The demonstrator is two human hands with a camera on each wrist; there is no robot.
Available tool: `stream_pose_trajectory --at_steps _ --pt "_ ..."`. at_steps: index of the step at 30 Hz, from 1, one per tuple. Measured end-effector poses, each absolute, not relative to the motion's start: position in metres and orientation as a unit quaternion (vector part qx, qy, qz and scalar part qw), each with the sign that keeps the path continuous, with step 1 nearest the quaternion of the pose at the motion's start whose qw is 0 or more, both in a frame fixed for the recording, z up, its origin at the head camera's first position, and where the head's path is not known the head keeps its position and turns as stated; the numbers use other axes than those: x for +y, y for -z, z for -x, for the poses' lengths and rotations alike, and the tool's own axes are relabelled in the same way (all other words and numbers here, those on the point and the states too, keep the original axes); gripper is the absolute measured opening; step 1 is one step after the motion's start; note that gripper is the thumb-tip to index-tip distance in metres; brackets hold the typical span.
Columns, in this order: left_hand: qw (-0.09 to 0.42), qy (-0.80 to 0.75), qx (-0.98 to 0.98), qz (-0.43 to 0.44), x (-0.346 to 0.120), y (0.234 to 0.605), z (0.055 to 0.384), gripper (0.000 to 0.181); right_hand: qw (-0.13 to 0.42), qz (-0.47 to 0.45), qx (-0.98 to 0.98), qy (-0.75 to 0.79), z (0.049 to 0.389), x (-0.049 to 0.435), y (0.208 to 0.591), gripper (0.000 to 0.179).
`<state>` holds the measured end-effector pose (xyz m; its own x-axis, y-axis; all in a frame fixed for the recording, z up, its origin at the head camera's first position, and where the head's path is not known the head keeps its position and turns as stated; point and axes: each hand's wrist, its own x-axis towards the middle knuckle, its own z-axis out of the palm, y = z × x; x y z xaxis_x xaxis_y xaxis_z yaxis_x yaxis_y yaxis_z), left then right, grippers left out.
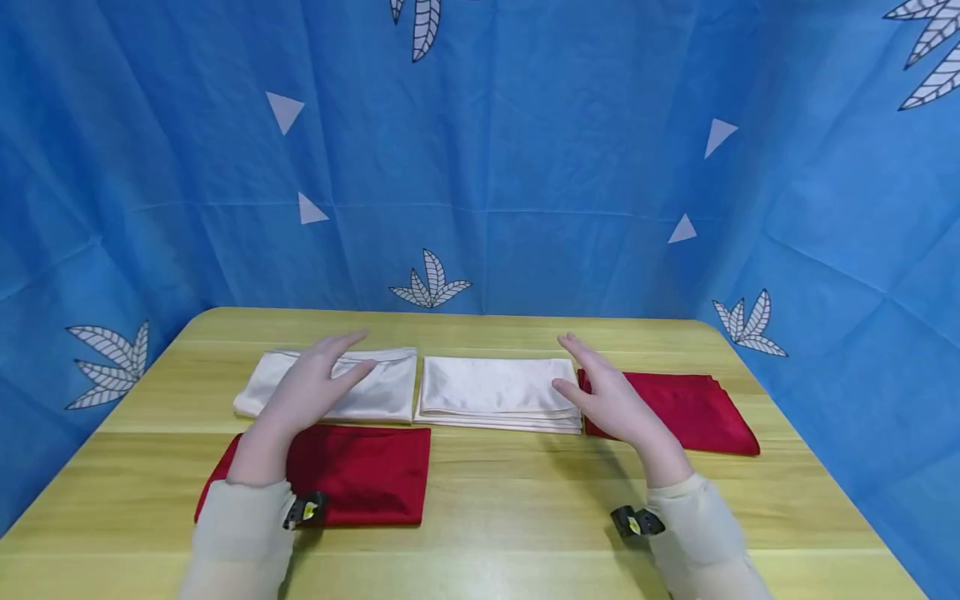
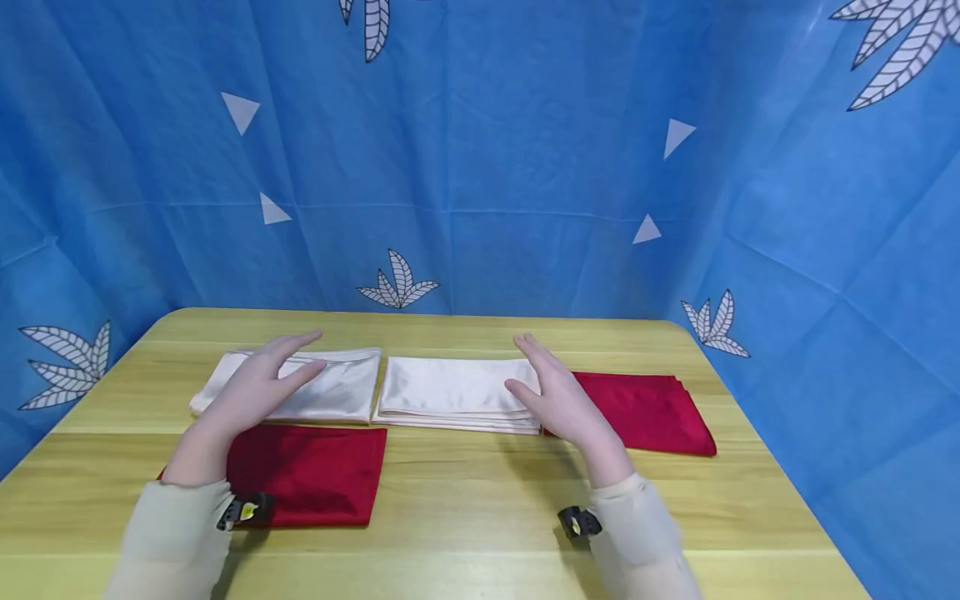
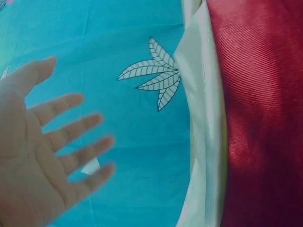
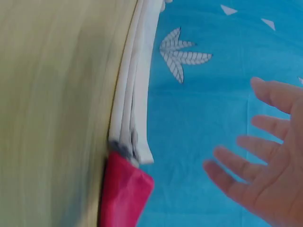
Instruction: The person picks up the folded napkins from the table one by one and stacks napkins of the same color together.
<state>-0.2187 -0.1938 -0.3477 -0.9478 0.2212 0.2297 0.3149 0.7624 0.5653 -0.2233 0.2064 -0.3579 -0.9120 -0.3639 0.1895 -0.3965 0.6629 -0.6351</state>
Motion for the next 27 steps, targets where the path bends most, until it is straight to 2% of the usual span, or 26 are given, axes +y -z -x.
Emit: stream_pose_trajectory --at_steps 6,10,17,22,27 --pt "0.041 0.426 -0.891 0.148 -0.204 0.349 0.216 0.049 -0.039 -0.225 -0.854 -0.468 0.221 0.188 0.367 0.050" --pt "0.026 0.471 -0.869 0.147 -0.213 0.358 0.211 0.042 -0.096 -0.240 -0.822 -0.508 0.218 0.175 0.375 0.044" --pt "0.028 0.513 -0.844 0.155 -0.249 0.369 0.197 0.038 -0.209 -0.261 -0.742 -0.581 0.214 0.149 0.393 0.043" --pt "0.023 0.530 -0.839 0.122 -0.285 0.381 0.182 0.039 -0.278 -0.232 -0.679 -0.638 0.208 0.135 0.407 0.041" --pt "0.028 0.524 -0.846 0.096 -0.317 0.390 0.167 0.039 -0.304 -0.214 -0.651 -0.662 0.207 0.124 0.422 0.041"
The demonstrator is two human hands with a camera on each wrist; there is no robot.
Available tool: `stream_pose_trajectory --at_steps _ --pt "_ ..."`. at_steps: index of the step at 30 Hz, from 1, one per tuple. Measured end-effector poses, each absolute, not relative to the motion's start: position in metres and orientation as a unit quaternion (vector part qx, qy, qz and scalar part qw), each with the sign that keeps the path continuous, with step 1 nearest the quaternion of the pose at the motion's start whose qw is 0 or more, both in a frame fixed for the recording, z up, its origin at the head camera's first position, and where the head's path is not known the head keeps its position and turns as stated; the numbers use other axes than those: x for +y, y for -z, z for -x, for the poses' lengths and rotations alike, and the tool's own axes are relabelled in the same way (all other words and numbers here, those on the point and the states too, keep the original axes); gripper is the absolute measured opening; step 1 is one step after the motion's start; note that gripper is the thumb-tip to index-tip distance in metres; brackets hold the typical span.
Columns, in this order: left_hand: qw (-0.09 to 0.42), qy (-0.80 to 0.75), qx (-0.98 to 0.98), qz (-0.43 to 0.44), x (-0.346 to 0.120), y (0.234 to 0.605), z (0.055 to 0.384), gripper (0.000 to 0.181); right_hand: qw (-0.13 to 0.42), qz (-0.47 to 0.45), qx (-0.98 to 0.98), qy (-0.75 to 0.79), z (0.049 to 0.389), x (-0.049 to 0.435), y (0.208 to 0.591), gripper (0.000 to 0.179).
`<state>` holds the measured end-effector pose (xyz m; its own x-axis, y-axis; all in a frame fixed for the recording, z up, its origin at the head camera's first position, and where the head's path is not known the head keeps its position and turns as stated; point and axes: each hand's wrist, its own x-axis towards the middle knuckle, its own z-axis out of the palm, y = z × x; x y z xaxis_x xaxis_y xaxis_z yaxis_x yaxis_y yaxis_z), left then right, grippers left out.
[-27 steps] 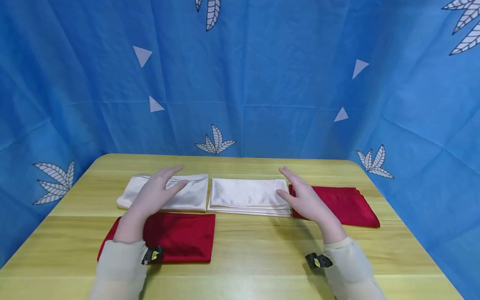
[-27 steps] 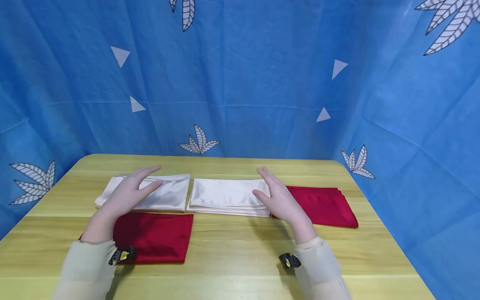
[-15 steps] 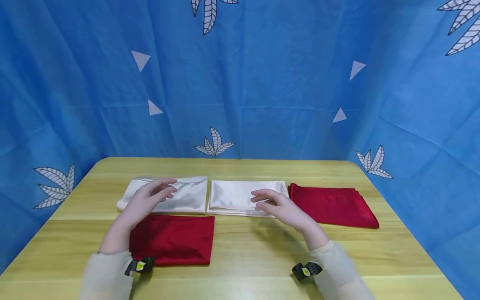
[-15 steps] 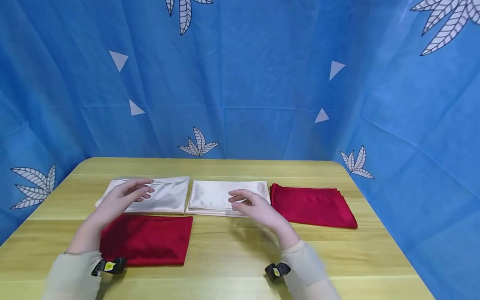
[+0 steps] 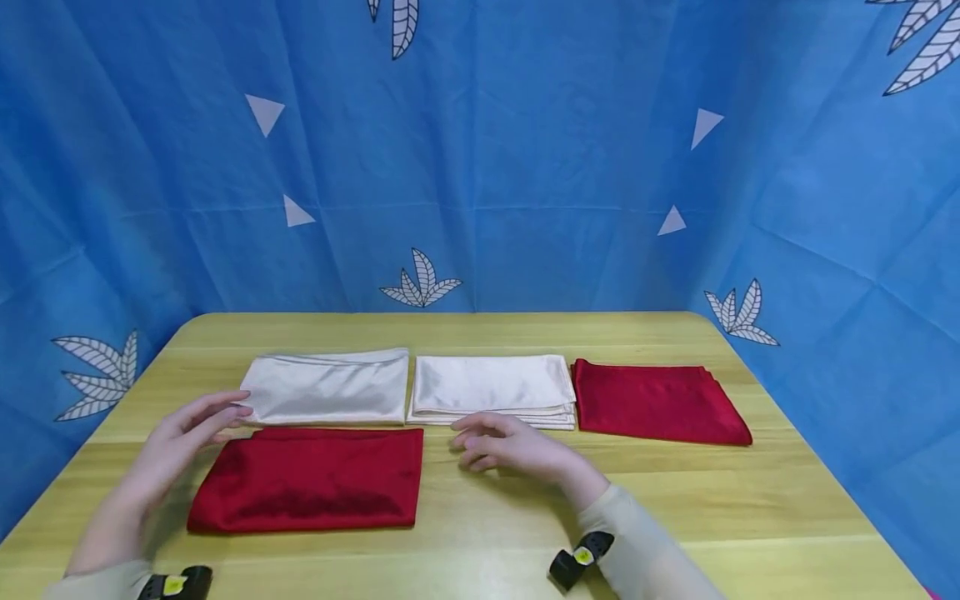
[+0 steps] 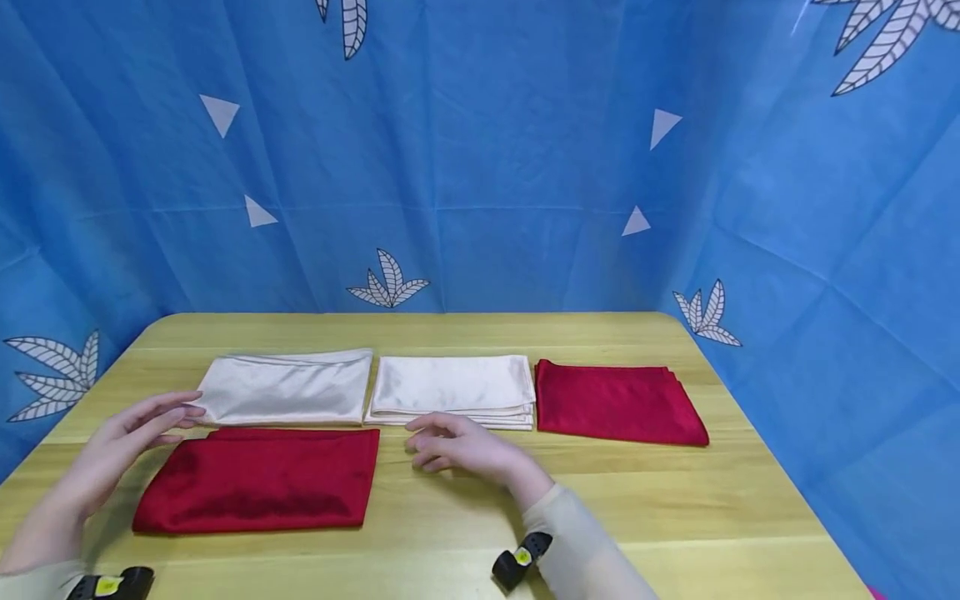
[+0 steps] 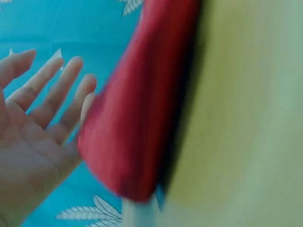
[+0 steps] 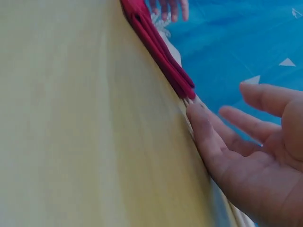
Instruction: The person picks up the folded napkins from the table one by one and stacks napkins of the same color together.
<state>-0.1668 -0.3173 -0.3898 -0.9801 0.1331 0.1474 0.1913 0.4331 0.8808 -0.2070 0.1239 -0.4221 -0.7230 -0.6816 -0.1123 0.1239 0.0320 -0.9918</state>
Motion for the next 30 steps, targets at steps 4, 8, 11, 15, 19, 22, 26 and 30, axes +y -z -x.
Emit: stream_pose_trajectory --at_steps 4,8,11,15,19,22,26,30 --pt "0.023 0.521 -0.849 0.088 -0.338 0.397 0.157 0.039 0.309 0.218 0.628 0.680 0.206 0.117 0.428 0.044" --pt "-0.054 0.544 -0.835 0.064 -0.351 0.402 0.152 0.043 0.318 0.224 0.606 0.694 0.205 0.111 0.433 0.044" --pt "-0.120 0.563 -0.816 0.058 -0.355 0.404 0.151 0.044 0.313 0.234 0.616 0.684 0.205 0.107 0.435 0.041" --pt "-0.163 0.570 -0.801 0.085 -0.356 0.405 0.148 0.045 0.297 0.244 0.644 0.661 0.206 0.101 0.437 0.038" --pt "-0.169 0.561 -0.806 0.089 -0.355 0.405 0.147 0.046 0.291 0.263 0.669 0.632 0.207 0.096 0.436 0.036" --pt "-0.165 0.550 -0.815 0.080 -0.354 0.404 0.145 0.045 0.293 0.280 0.676 0.615 0.207 0.092 0.435 0.036" --pt "-0.170 0.522 -0.834 0.058 -0.349 0.401 0.144 0.048 0.292 0.294 0.688 0.596 0.207 0.087 0.434 0.035" --pt "-0.176 0.477 -0.860 0.043 -0.341 0.397 0.144 0.049 0.274 0.313 0.721 0.554 0.206 0.082 0.435 0.035"
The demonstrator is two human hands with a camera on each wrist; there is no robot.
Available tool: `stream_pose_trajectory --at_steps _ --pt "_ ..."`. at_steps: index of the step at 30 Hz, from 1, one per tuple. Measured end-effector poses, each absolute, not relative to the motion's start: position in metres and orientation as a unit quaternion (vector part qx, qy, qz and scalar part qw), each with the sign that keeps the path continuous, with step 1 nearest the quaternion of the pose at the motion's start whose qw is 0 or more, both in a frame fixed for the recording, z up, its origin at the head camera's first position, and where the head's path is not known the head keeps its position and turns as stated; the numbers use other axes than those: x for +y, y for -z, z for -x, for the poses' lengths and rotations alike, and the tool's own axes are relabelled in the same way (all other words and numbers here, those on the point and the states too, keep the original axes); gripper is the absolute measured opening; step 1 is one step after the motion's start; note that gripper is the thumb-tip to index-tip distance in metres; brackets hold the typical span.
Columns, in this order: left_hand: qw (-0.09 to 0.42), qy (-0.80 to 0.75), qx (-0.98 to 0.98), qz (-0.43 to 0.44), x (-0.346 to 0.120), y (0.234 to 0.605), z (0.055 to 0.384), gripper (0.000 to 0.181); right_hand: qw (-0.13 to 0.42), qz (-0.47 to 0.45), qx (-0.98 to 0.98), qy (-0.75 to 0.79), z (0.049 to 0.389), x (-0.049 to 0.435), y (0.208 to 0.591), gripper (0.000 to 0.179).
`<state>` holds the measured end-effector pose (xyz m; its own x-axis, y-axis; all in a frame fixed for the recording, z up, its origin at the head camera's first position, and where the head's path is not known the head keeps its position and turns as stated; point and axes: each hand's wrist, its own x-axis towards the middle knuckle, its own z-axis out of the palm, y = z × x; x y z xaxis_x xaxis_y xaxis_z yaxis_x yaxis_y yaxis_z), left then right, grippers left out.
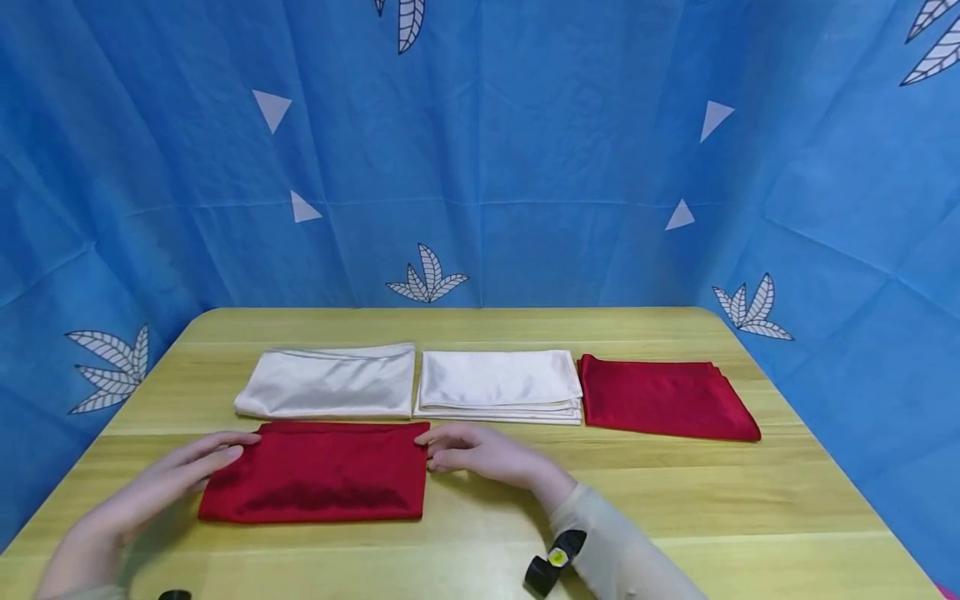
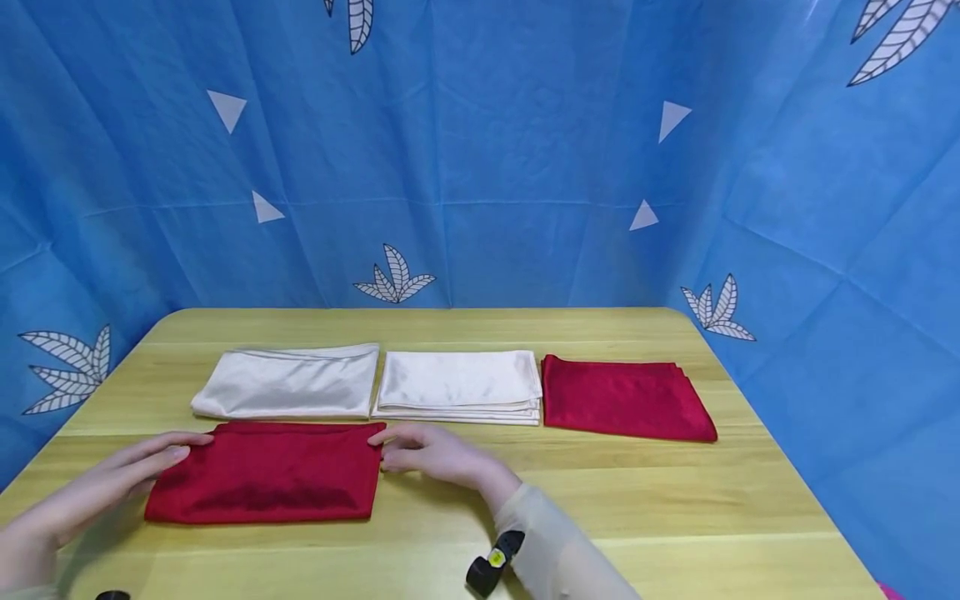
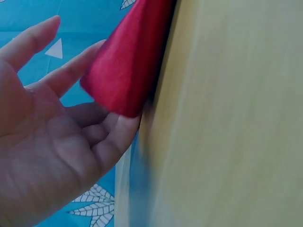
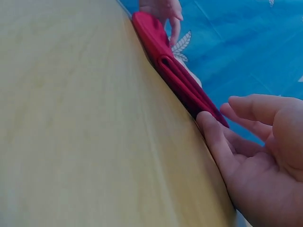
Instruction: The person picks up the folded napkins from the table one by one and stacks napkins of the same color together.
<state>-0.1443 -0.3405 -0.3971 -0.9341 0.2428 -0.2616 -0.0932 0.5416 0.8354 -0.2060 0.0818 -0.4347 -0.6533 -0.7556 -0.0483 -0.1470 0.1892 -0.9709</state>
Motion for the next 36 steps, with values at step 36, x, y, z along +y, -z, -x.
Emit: stream_pose_trajectory --at_steps 36 --pt "0.195 -0.517 0.827 -0.108 -0.305 0.408 0.153 0.042 0.186 0.307 0.793 0.492 0.184 0.056 0.432 0.022"
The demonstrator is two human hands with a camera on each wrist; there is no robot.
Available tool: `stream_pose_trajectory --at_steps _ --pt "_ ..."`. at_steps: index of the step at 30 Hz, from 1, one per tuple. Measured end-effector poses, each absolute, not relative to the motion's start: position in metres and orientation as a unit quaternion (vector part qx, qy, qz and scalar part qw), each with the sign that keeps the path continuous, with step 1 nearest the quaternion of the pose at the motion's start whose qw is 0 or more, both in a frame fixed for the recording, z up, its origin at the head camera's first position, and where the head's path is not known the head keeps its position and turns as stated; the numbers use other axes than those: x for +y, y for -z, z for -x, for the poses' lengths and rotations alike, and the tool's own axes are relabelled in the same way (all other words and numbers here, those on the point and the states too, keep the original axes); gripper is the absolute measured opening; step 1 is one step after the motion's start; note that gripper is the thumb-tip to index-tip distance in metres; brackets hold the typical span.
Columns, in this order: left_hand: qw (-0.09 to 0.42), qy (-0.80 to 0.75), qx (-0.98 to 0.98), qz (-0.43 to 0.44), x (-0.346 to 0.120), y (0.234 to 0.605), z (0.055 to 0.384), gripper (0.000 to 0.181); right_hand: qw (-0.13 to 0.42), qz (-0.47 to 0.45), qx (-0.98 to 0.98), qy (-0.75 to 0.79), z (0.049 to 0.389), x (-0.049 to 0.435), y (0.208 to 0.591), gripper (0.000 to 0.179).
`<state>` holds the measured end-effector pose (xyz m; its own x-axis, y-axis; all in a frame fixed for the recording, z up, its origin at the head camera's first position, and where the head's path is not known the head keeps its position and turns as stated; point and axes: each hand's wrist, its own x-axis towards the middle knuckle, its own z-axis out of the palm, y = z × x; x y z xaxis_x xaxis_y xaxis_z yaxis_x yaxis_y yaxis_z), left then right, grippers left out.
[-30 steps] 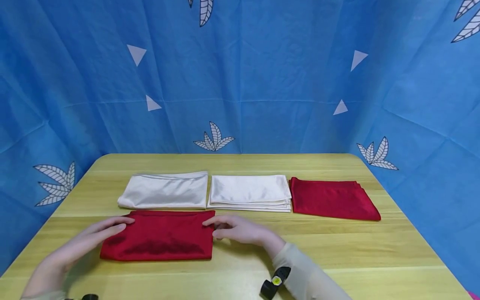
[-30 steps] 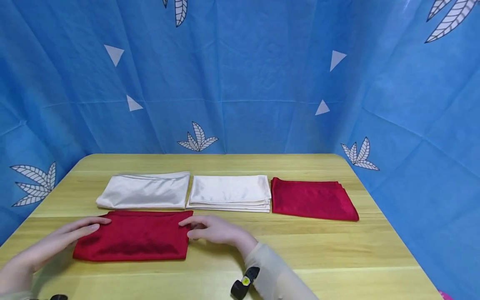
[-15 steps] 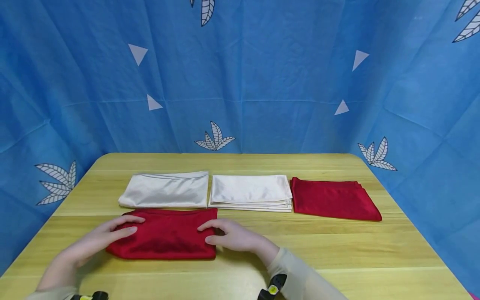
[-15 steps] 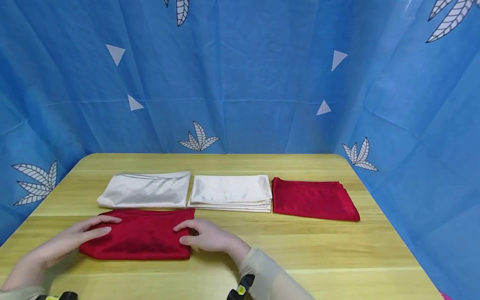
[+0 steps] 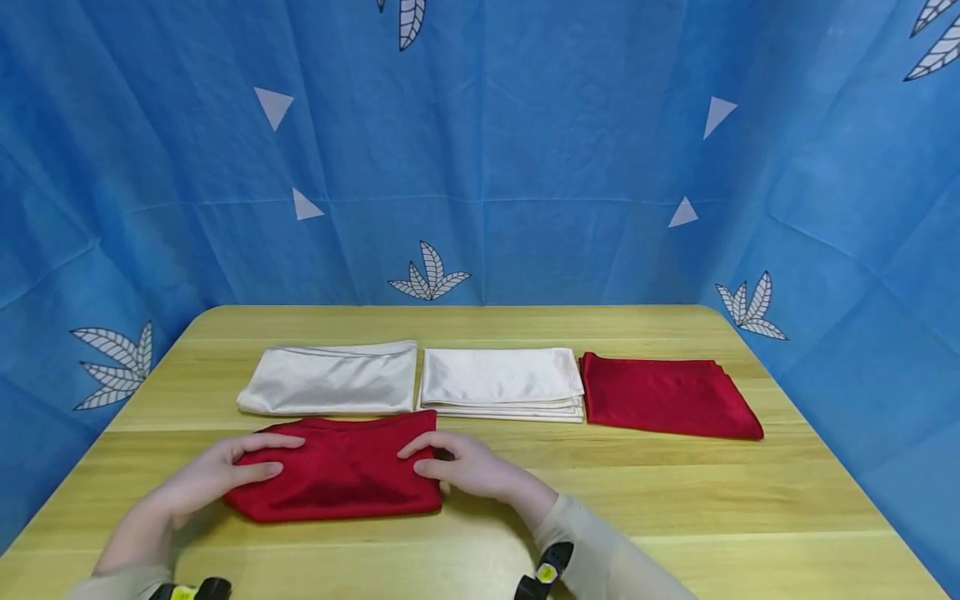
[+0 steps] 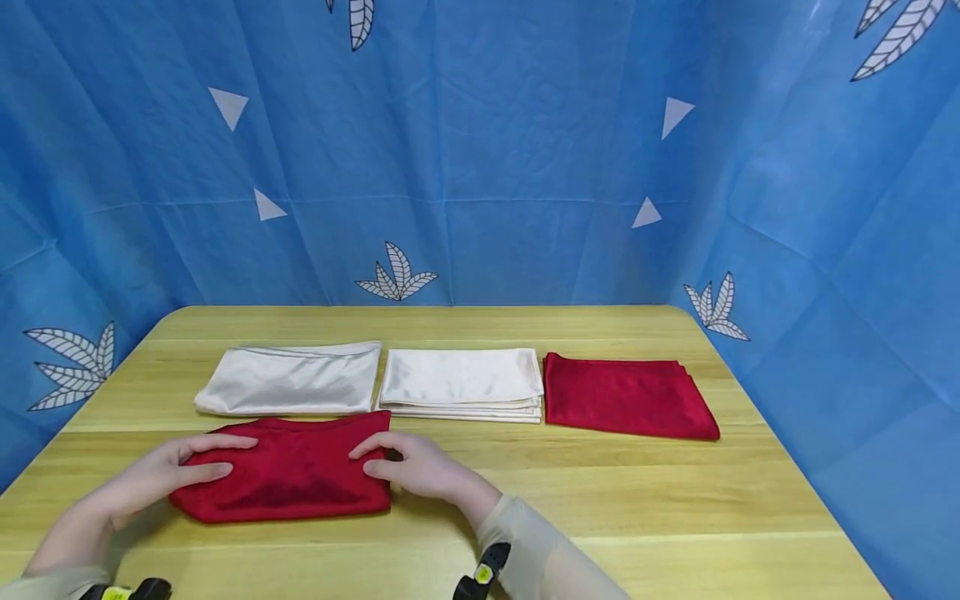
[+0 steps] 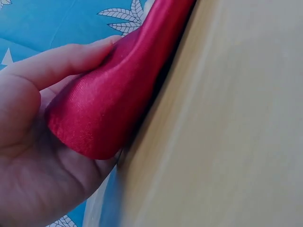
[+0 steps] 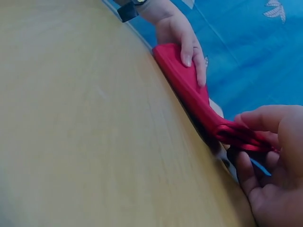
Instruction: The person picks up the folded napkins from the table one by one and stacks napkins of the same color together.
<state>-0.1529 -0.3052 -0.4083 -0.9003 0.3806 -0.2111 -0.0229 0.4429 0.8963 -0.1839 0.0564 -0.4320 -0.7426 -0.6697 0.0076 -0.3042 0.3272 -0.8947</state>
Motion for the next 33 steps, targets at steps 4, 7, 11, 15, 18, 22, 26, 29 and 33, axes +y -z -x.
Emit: stream_pose_trajectory --at_steps 4,7,11,15,18,22,26,29,33 --pt "0.200 -0.516 0.823 -0.128 -0.301 0.409 0.153 0.039 0.184 0.298 0.777 0.523 0.185 0.059 0.433 0.021" --pt "0.196 -0.522 0.821 -0.125 -0.297 0.410 0.155 0.036 0.183 0.282 0.767 0.546 0.186 0.060 0.434 0.019" --pt "0.175 -0.534 0.820 -0.107 -0.291 0.415 0.156 0.037 0.175 0.258 0.760 0.570 0.186 0.062 0.436 0.018" --pt "0.188 -0.561 0.800 -0.096 -0.284 0.421 0.158 0.041 0.151 0.239 0.746 0.603 0.185 0.063 0.436 0.020" --pt "0.202 -0.593 0.774 -0.096 -0.278 0.427 0.161 0.044 0.127 0.231 0.736 0.624 0.183 0.065 0.432 0.022" --pt "0.178 -0.633 0.746 -0.100 -0.267 0.433 0.164 0.041 0.079 0.227 0.739 0.630 0.175 0.073 0.417 0.021" --pt "0.158 -0.676 0.715 -0.085 -0.253 0.436 0.167 0.037 0.038 0.215 0.734 0.644 0.171 0.084 0.409 0.021" --pt "0.142 -0.690 0.705 -0.078 -0.241 0.437 0.170 0.036 0.025 0.205 0.735 0.646 0.174 0.093 0.409 0.021" --pt "0.114 -0.688 0.713 -0.078 -0.221 0.437 0.177 0.038 0.012 0.196 0.747 0.636 0.180 0.110 0.410 0.021"
